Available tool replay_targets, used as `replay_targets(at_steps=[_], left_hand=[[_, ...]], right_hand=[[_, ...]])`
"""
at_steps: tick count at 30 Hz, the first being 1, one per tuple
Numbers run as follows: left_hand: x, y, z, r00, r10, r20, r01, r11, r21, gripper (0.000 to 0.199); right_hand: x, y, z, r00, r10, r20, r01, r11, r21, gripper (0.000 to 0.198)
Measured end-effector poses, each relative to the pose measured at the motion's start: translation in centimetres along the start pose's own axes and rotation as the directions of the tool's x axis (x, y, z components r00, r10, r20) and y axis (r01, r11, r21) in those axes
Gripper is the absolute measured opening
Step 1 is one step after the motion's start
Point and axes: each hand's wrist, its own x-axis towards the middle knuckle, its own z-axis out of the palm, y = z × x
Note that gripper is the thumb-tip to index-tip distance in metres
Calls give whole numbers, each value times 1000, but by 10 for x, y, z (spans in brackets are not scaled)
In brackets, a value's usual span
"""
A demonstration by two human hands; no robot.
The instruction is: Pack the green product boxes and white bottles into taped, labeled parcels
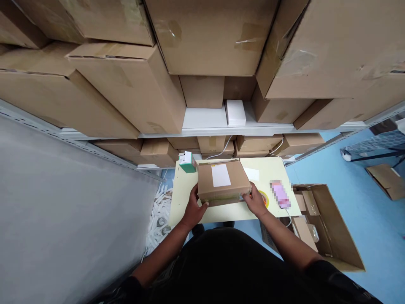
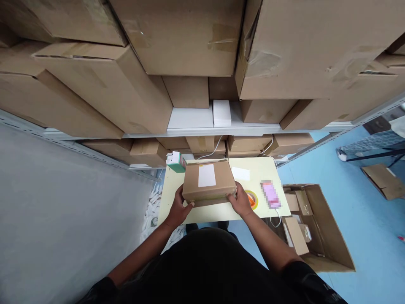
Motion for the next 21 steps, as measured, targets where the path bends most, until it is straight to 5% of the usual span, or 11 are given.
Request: replay_targets(at_steps=[3, 6, 9, 12, 16, 21], left_hand=[[-10, -13, -3, 998, 51, -41, -48, 995, 86, 92], [-25, -42, -6, 999, -45, -13, 46, 993, 112, 90], [-40, -69, -14, 982, -181, 53, 177, 982, 60, 77], [-37, -75, -25, 965, -253, 71, 250, 967, 40, 52], [1, -55, -30, 932, -361, -19, 359, 931, -67, 45], [29, -33, -12, 951, -304, 60, 306, 952, -27, 77]], right_hand=[[-14, 18, 13, 997, -71, 11, 72, 994, -86, 73], [-31, 52, 29, 992, -81, 97, 98, 976, -193, 80], [-48, 85, 36, 975, -14, 221, 56, 981, -188, 79], [-50, 99, 29, 980, 83, 180, -68, 994, -87, 59], [-15, 74, 19, 970, 237, -48, -225, 959, 170, 49], [17, 23, 24, 962, 261, 80, -270, 951, 152, 53]])
